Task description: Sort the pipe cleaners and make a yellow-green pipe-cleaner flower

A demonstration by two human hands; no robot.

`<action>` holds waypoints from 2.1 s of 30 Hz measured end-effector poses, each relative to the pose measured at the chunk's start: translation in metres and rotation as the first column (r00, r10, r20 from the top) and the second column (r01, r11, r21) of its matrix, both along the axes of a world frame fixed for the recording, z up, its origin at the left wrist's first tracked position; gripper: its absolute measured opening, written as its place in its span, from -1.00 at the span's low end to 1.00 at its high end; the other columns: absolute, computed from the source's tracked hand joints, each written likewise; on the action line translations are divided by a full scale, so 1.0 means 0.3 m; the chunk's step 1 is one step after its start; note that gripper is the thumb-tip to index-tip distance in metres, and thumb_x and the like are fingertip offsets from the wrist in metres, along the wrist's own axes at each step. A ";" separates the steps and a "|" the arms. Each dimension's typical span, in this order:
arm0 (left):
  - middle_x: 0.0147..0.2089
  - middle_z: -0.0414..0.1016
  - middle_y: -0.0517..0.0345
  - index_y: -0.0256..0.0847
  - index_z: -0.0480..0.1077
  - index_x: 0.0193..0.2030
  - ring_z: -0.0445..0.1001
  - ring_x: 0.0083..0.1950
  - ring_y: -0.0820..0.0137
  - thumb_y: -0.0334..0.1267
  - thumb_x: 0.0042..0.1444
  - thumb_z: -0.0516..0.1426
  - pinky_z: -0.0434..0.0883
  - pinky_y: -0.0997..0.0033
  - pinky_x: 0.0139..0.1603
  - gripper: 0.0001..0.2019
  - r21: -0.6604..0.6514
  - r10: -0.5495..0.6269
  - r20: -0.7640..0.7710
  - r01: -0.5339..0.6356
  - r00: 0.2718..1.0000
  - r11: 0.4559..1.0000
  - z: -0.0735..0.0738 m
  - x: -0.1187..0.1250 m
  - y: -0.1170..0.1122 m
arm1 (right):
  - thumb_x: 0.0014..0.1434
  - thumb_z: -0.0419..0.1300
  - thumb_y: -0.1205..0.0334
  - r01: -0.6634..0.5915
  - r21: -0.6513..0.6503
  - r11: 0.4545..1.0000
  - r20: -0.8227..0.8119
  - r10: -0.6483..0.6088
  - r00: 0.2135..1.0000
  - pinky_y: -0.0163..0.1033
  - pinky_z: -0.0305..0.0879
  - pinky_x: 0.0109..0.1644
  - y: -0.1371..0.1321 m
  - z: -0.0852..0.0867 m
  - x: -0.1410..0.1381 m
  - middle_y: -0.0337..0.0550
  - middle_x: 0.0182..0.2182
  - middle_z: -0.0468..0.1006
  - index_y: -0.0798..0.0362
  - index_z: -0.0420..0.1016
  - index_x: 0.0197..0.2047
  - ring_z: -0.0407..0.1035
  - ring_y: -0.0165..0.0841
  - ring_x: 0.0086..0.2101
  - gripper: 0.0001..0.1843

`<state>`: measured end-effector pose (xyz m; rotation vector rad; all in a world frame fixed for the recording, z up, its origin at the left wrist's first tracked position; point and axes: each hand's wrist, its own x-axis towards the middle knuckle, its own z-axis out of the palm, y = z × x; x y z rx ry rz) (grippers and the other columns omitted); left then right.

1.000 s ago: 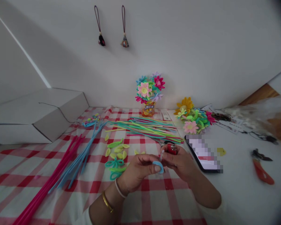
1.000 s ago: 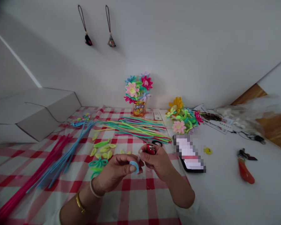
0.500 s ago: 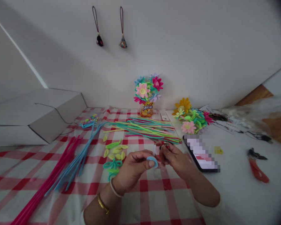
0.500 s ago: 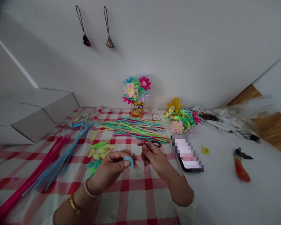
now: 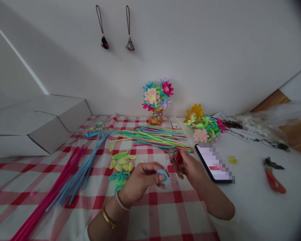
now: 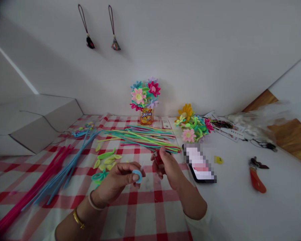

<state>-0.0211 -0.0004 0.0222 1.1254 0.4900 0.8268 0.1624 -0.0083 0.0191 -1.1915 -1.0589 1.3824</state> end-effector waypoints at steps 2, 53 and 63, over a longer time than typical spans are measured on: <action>-0.43 0.38 0.14 -0.30 0.50 -0.48 0.32 -0.48 0.51 -0.26 -0.11 0.27 0.29 0.48 -0.44 -0.87 0.005 -0.008 -0.025 0.008 1.000 1.000 0.005 0.001 -0.001 | 0.12 -0.10 -0.25 0.040 0.006 0.999 0.103 -0.040 0.994 -0.39 -0.08 -0.69 0.003 0.008 0.002 -0.27 -0.70 0.31 0.11 0.37 -0.53 0.08 -0.53 -0.72 -0.40; -0.50 0.50 0.04 -0.35 0.49 -0.53 0.34 -0.60 0.52 -0.27 -0.21 0.31 0.29 0.52 -0.58 -0.83 -0.202 0.018 0.053 -0.007 0.998 0.979 -0.012 0.017 -0.007 | 0.16 -0.10 0.25 -0.016 0.207 0.978 0.496 -0.091 0.864 -0.34 0.00 -0.57 -0.013 0.006 -0.006 -0.31 -0.77 0.23 0.05 0.28 -0.71 0.13 -0.48 -0.67 -0.56; -0.48 0.53 0.00 -0.35 0.50 -0.51 0.36 -0.60 0.50 -0.32 -0.17 0.29 0.29 0.54 -0.61 -0.88 -0.234 0.027 0.124 0.002 0.992 0.972 -0.017 0.016 -0.010 | 0.17 -0.10 0.25 -0.011 0.220 0.975 0.479 -0.098 0.872 -0.34 0.00 -0.57 -0.020 0.004 -0.006 -0.32 -0.77 0.23 0.05 0.27 -0.73 0.13 -0.49 -0.67 -0.54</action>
